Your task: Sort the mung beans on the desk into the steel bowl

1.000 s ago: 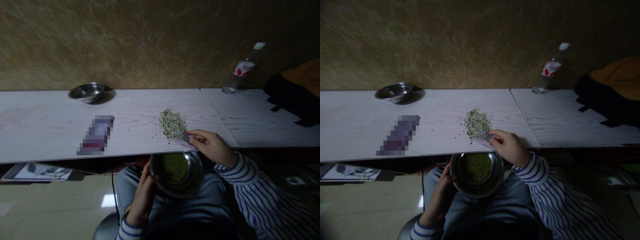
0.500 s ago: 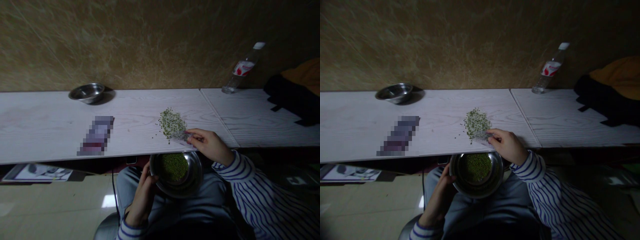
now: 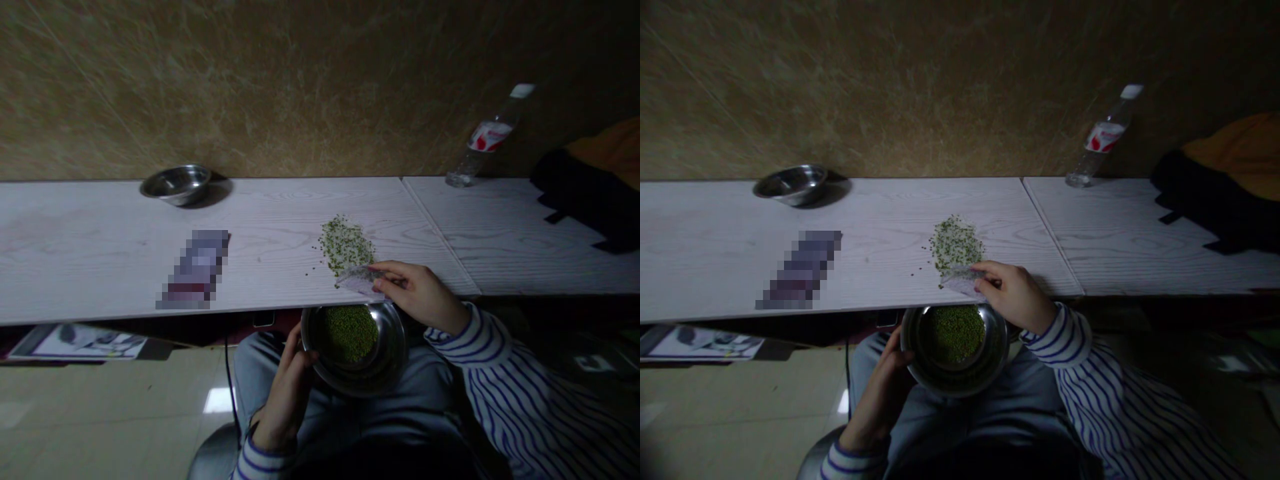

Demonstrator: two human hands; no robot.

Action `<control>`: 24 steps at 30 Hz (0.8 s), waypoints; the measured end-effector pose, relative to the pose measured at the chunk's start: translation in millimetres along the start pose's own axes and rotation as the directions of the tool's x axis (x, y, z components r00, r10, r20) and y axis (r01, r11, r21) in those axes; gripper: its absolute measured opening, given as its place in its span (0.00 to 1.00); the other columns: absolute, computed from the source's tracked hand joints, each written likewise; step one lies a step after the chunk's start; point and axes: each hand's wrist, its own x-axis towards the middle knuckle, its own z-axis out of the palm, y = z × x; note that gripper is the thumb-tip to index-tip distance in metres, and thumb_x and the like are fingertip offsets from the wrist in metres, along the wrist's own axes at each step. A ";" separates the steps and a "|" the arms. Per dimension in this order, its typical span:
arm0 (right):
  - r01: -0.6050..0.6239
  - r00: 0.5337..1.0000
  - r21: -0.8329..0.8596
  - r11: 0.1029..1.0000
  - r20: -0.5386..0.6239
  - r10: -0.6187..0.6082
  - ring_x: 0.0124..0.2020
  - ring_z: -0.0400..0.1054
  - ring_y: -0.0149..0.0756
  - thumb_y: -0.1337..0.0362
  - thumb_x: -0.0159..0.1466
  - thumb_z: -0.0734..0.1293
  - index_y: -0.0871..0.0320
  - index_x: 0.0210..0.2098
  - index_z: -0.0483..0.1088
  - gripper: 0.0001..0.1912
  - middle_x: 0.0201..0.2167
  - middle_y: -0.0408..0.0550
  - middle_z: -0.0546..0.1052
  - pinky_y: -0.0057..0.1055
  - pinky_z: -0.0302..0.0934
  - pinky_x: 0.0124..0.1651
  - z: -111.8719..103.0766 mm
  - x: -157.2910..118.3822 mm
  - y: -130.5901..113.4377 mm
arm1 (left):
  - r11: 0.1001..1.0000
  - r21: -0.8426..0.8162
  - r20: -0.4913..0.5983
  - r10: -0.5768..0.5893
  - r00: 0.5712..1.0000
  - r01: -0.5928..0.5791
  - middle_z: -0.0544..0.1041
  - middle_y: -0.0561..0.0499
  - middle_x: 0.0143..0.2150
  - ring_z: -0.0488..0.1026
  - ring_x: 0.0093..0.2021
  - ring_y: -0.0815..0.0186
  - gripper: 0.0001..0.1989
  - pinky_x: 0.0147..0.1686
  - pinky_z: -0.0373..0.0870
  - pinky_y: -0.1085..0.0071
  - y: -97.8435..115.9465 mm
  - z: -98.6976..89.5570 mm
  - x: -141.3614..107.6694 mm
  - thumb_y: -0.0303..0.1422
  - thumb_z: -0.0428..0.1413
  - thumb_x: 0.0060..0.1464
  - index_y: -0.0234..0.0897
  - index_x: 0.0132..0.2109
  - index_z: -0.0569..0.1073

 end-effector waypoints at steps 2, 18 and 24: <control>0.007 1.000 -0.002 1.000 0.010 -0.007 0.31 0.75 0.36 0.63 0.61 0.66 0.57 0.48 0.75 0.16 0.33 0.48 0.82 0.31 0.71 0.35 2.6 0.2 -1.3 | 1.000 -0.001 -0.001 0.002 1.000 -0.002 0.75 0.47 0.55 0.67 0.57 0.50 0.27 0.49 0.68 0.59 0.0 -0.8 -0.1 0.30 0.57 0.47 0.43 0.56 0.71; -0.021 0.996 -0.005 1.000 -0.089 0.020 0.24 0.73 0.35 0.63 0.61 0.64 0.61 0.47 0.72 0.16 0.26 0.48 0.80 0.29 0.67 0.28 24.5 10.0 -22.1 | 0.995 -0.096 -0.042 0.002 0.999 -0.006 0.76 0.47 0.55 0.67 0.58 0.49 0.28 0.52 0.66 0.58 9.3 -9.3 -0.9 0.28 0.58 0.44 0.44 0.55 0.72; -0.047 0.992 -0.099 0.994 -0.120 0.035 0.25 0.74 0.36 0.63 0.61 0.64 0.60 0.47 0.72 0.16 0.28 0.48 0.81 0.29 0.66 0.27 33.5 17.1 -23.0 | 0.995 -0.098 -0.041 -0.009 0.999 0.005 0.75 0.47 0.56 0.67 0.58 0.49 0.30 0.52 0.65 0.58 9.1 -18.9 3.1 0.28 0.57 0.44 0.43 0.57 0.69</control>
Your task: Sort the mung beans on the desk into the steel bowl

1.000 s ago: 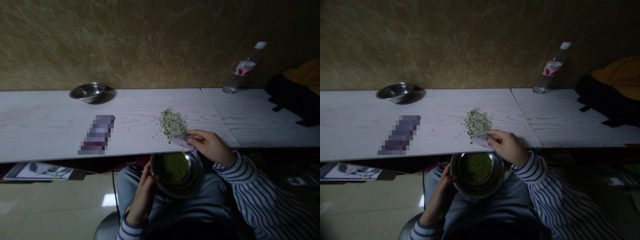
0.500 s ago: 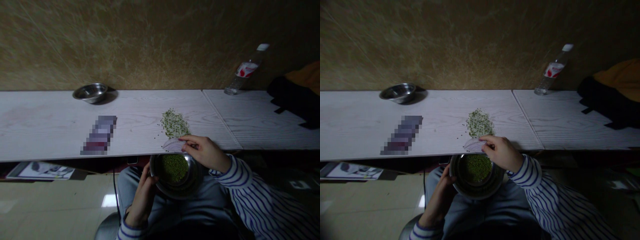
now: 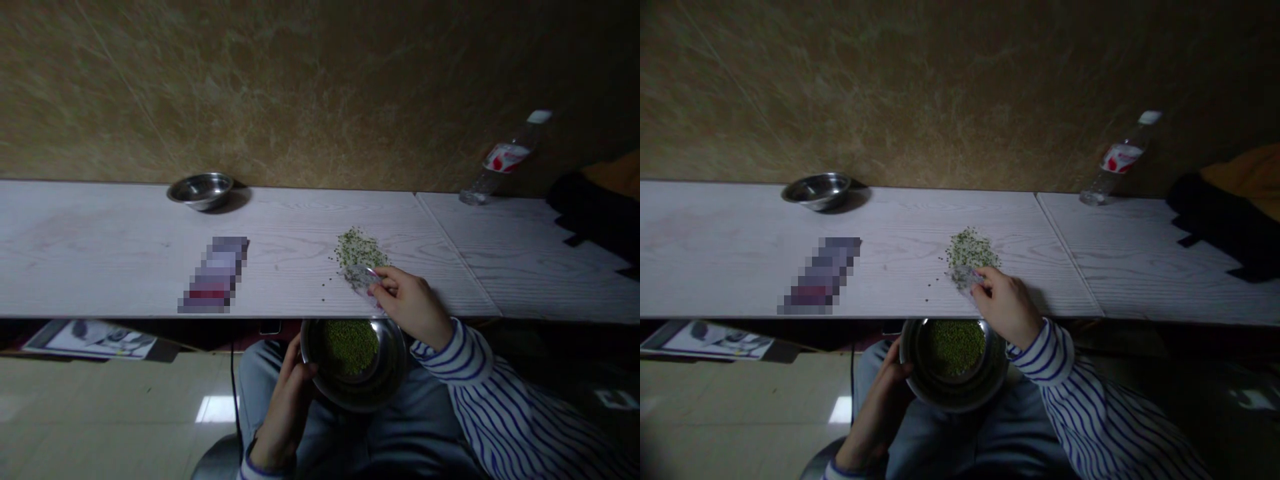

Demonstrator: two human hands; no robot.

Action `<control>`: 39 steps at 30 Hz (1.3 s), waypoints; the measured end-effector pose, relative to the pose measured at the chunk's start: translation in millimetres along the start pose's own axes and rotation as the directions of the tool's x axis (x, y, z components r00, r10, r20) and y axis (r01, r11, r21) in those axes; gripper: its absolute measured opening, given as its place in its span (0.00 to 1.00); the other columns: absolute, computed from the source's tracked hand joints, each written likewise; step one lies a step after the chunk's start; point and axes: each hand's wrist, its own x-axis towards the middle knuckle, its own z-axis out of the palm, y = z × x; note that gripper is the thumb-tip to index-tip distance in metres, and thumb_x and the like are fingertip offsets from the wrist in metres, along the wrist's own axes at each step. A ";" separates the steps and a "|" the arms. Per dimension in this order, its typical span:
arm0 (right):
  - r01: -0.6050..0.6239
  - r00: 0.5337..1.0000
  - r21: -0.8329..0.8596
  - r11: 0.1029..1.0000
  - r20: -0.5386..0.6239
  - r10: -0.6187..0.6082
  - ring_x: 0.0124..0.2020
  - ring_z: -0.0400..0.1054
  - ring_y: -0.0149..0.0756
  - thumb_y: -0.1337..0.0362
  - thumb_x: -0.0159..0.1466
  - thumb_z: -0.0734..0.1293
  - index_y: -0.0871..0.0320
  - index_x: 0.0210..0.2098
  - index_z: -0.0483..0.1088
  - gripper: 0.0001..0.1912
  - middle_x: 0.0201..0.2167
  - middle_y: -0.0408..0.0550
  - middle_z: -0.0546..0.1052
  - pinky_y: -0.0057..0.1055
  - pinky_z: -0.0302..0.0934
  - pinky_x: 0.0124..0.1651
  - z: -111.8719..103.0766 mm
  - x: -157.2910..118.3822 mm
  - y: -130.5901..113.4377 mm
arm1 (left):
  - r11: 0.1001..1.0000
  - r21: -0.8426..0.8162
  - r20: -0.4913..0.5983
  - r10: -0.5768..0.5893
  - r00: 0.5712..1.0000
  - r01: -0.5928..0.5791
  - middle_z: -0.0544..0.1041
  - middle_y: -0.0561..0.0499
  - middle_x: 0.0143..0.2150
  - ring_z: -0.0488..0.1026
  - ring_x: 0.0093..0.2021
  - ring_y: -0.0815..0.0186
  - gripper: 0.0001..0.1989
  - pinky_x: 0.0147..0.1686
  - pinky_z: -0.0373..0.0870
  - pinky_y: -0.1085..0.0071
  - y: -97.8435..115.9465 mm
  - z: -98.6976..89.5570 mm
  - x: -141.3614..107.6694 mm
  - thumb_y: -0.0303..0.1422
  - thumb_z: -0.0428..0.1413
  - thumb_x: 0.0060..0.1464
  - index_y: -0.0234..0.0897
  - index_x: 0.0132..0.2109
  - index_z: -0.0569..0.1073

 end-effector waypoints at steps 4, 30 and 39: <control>-0.024 1.000 -0.016 1.000 -0.018 0.024 0.26 0.75 0.37 0.63 0.61 0.64 0.60 0.47 0.72 0.16 0.29 0.48 0.82 0.28 0.66 0.27 0.6 5.9 4.6 | 1.000 -0.017 0.007 0.019 1.000 -0.018 0.75 0.45 0.56 0.65 0.59 0.48 0.29 0.51 0.65 0.57 1.4 -3.9 1.2 0.29 0.58 0.44 0.42 0.57 0.69; -0.040 0.997 -0.080 0.996 -0.066 0.034 0.24 0.75 0.36 0.62 0.62 0.62 0.60 0.54 0.69 0.22 0.29 0.48 0.82 0.28 0.65 0.25 12.1 22.7 -15.0 | 0.998 -0.049 0.028 0.030 0.999 -0.029 0.75 0.48 0.57 0.62 0.62 0.53 0.27 0.57 0.61 0.61 9.8 -11.6 6.7 0.29 0.58 0.45 0.44 0.56 0.72; -0.061 0.996 -0.152 0.987 -0.072 0.050 0.25 0.75 0.36 0.63 0.61 0.62 0.59 0.54 0.71 0.22 0.28 0.47 0.82 0.28 0.66 0.27 17.6 33.7 -21.5 | 0.998 -0.058 -0.010 0.022 1.000 -0.023 0.76 0.48 0.54 0.66 0.59 0.51 0.27 0.55 0.62 0.58 12.4 -14.2 6.4 0.28 0.56 0.46 0.43 0.56 0.71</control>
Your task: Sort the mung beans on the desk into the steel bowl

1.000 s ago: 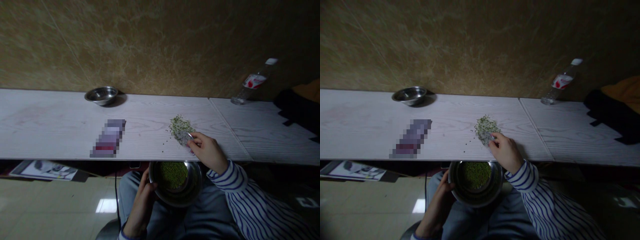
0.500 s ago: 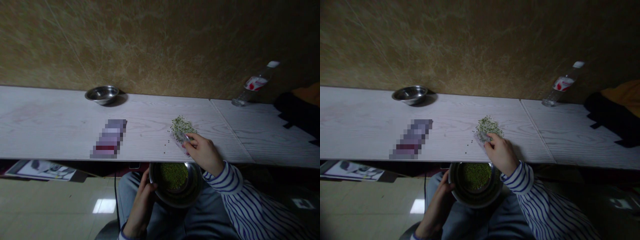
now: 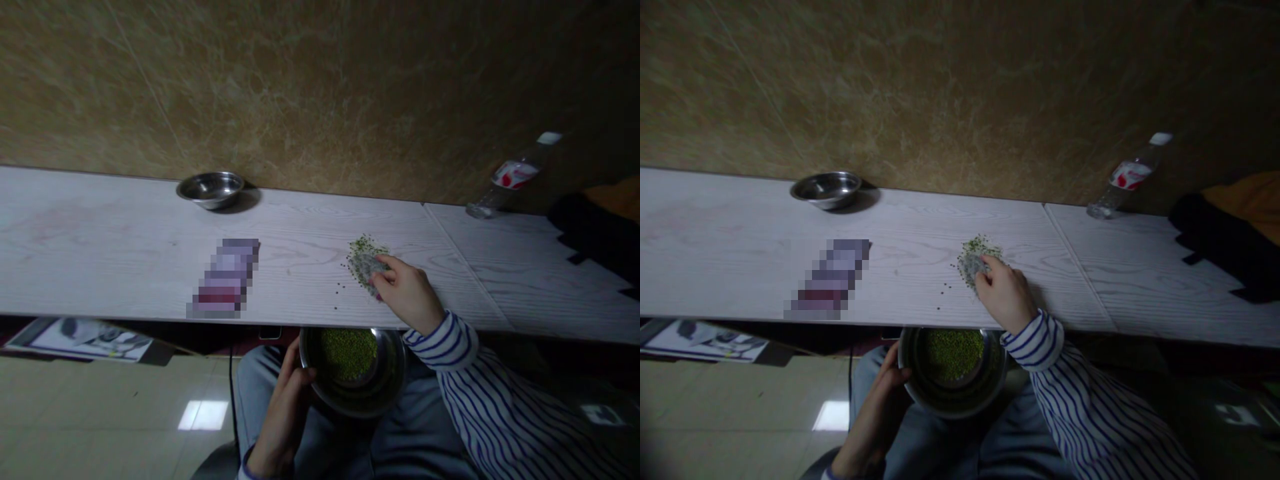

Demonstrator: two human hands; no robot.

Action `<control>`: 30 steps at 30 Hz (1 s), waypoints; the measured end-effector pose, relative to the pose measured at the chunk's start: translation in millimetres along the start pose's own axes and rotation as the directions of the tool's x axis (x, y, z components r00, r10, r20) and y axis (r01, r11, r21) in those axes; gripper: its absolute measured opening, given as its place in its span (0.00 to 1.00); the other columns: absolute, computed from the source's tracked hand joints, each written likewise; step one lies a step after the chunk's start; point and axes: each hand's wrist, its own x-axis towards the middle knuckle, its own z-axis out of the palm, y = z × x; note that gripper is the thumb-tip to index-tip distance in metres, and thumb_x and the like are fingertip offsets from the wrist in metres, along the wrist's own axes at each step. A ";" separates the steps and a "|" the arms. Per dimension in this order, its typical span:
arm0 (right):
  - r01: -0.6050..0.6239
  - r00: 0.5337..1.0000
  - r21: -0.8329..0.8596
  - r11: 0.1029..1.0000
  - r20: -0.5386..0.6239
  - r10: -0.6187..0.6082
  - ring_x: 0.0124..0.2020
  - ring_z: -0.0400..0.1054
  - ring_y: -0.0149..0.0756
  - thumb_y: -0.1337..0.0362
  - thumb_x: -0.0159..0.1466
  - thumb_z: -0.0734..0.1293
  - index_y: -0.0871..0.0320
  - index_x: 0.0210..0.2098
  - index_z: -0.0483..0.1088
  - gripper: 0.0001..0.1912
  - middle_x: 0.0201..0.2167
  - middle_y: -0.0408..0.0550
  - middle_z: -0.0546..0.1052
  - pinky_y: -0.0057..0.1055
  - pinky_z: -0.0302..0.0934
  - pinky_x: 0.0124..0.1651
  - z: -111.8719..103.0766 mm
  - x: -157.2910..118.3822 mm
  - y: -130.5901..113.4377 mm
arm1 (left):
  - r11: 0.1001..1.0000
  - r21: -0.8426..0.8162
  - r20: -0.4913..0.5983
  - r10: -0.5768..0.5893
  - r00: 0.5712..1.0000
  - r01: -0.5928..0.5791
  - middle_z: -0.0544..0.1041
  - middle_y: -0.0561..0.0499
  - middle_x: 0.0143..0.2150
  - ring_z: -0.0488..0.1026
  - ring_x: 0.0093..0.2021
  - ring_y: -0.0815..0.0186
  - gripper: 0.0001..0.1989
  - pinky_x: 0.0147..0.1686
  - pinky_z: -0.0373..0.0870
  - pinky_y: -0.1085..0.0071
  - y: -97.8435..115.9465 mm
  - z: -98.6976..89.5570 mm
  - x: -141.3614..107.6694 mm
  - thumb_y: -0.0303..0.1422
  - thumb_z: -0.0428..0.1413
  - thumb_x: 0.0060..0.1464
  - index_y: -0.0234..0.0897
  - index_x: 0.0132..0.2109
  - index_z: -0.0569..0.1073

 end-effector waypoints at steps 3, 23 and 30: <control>0.011 1.000 0.025 1.000 0.008 -0.011 0.25 0.75 0.36 0.62 0.62 0.62 0.59 0.54 0.71 0.22 0.29 0.48 0.82 0.29 0.67 0.28 1.5 -0.4 -2.0 | 1.000 -0.002 0.004 0.003 1.000 -0.003 0.76 0.47 0.53 0.67 0.58 0.51 0.27 0.53 0.64 0.58 0.6 -1.4 0.1 0.28 0.57 0.46 0.43 0.56 0.71; 0.011 1.000 0.005 1.000 0.029 -0.011 0.21 0.73 0.35 0.64 0.61 0.61 0.63 0.54 0.71 0.23 0.28 0.49 0.82 0.30 0.66 0.27 0.7 25.9 -5.3 | 0.999 -0.040 0.008 0.013 1.000 -0.013 0.76 0.49 0.55 0.65 0.61 0.53 0.26 0.58 0.60 0.60 2.5 -7.2 3.4 0.28 0.57 0.45 0.44 0.55 0.73; -0.020 0.999 0.036 0.999 0.035 0.019 0.19 0.72 0.34 0.65 0.61 0.62 0.61 0.53 0.72 0.22 0.26 0.47 0.82 0.29 0.63 0.23 -4.9 22.8 -10.7 | 1.000 -0.006 0.003 0.013 1.000 -0.013 0.77 0.48 0.53 0.67 0.57 0.52 0.26 0.53 0.64 0.60 5.6 -7.2 3.7 0.29 0.57 0.45 0.44 0.54 0.73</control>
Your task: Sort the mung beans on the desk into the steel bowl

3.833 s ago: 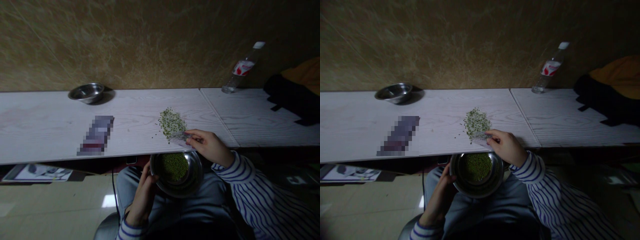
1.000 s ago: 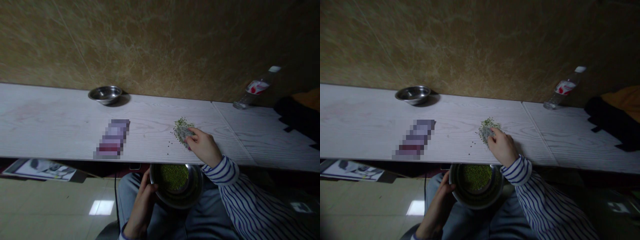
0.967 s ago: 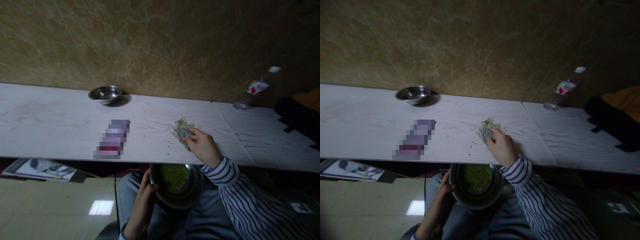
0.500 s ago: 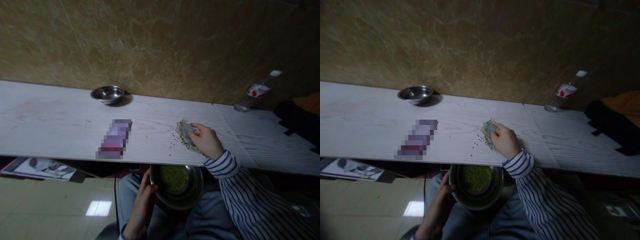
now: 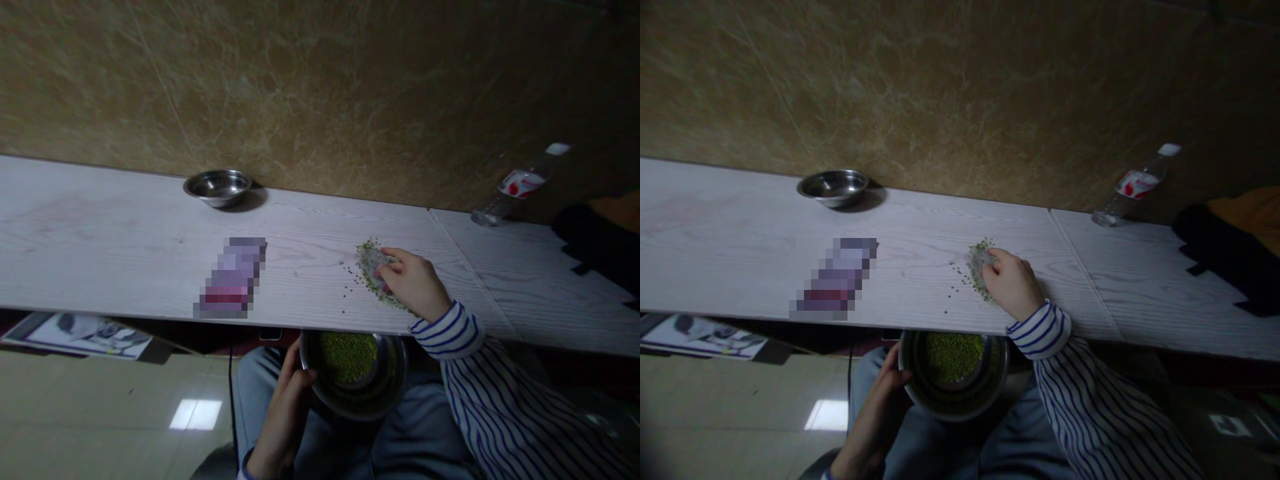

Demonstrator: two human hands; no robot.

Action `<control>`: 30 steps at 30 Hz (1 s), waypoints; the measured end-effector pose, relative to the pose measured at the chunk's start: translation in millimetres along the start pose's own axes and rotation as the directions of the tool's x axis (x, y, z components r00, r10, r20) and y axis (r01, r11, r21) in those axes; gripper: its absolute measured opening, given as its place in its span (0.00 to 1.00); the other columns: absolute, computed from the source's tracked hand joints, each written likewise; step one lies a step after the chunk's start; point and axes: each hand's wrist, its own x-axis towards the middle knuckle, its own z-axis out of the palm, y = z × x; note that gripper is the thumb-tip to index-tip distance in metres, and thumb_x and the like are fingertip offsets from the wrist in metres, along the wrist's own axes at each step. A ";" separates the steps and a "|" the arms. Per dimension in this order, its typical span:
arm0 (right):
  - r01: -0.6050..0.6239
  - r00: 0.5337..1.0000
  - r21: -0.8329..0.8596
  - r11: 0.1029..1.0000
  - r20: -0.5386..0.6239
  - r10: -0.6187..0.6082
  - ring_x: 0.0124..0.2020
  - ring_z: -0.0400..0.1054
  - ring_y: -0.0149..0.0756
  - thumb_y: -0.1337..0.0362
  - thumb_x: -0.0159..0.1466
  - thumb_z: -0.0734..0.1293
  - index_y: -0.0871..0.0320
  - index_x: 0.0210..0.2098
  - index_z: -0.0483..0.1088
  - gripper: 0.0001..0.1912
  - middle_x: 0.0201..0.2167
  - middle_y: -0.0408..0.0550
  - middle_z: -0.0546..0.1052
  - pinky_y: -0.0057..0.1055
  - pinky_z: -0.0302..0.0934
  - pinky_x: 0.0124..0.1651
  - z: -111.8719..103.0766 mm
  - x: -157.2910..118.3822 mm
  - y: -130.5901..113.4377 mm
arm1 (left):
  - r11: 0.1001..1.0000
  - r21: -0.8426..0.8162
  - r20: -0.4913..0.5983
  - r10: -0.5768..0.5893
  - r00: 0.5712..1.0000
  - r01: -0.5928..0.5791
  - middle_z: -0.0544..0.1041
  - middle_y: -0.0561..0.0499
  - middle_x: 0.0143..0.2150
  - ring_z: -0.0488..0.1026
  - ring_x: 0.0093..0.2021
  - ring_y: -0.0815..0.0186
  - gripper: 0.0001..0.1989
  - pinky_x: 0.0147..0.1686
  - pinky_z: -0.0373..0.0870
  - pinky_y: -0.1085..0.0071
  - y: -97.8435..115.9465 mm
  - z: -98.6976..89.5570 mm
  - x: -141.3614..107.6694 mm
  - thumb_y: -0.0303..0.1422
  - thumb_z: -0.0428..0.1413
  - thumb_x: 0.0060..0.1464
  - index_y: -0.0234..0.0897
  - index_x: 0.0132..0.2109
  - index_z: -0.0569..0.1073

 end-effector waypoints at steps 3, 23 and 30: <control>-0.013 1.000 -0.017 1.000 -0.004 0.013 0.20 0.73 0.34 0.65 0.60 0.62 0.61 0.53 0.72 0.21 0.27 0.48 0.82 0.29 0.63 0.23 -2.0 2.5 3.5 | 1.000 -0.006 0.011 0.001 1.000 -0.001 0.77 0.48 0.53 0.68 0.57 0.52 0.26 0.52 0.65 0.60 0.5 0.1 -0.2 0.29 0.57 0.46 0.44 0.54 0.73; -0.009 0.996 0.074 0.997 0.087 0.002 0.16 0.70 0.32 0.65 0.61 0.63 0.62 0.53 0.71 0.22 0.26 0.48 0.82 0.26 0.62 0.20 0.8 -7.3 2.8 | 1.000 0.007 -0.021 -0.011 1.000 0.012 0.75 0.47 0.56 0.67 0.58 0.50 0.28 0.52 0.65 0.56 2.0 2.7 3.7 0.29 0.58 0.44 0.43 0.56 0.72; -0.038 0.998 0.079 0.996 0.061 0.033 0.16 0.70 0.32 0.64 0.61 0.63 0.60 0.53 0.71 0.21 0.25 0.47 0.81 0.27 0.62 0.18 -10.7 -22.4 4.7 | 1.000 -0.002 -0.026 -0.001 1.000 0.000 0.75 0.46 0.55 0.68 0.56 0.48 0.29 0.49 0.68 0.58 3.1 2.5 3.4 0.29 0.58 0.43 0.43 0.56 0.72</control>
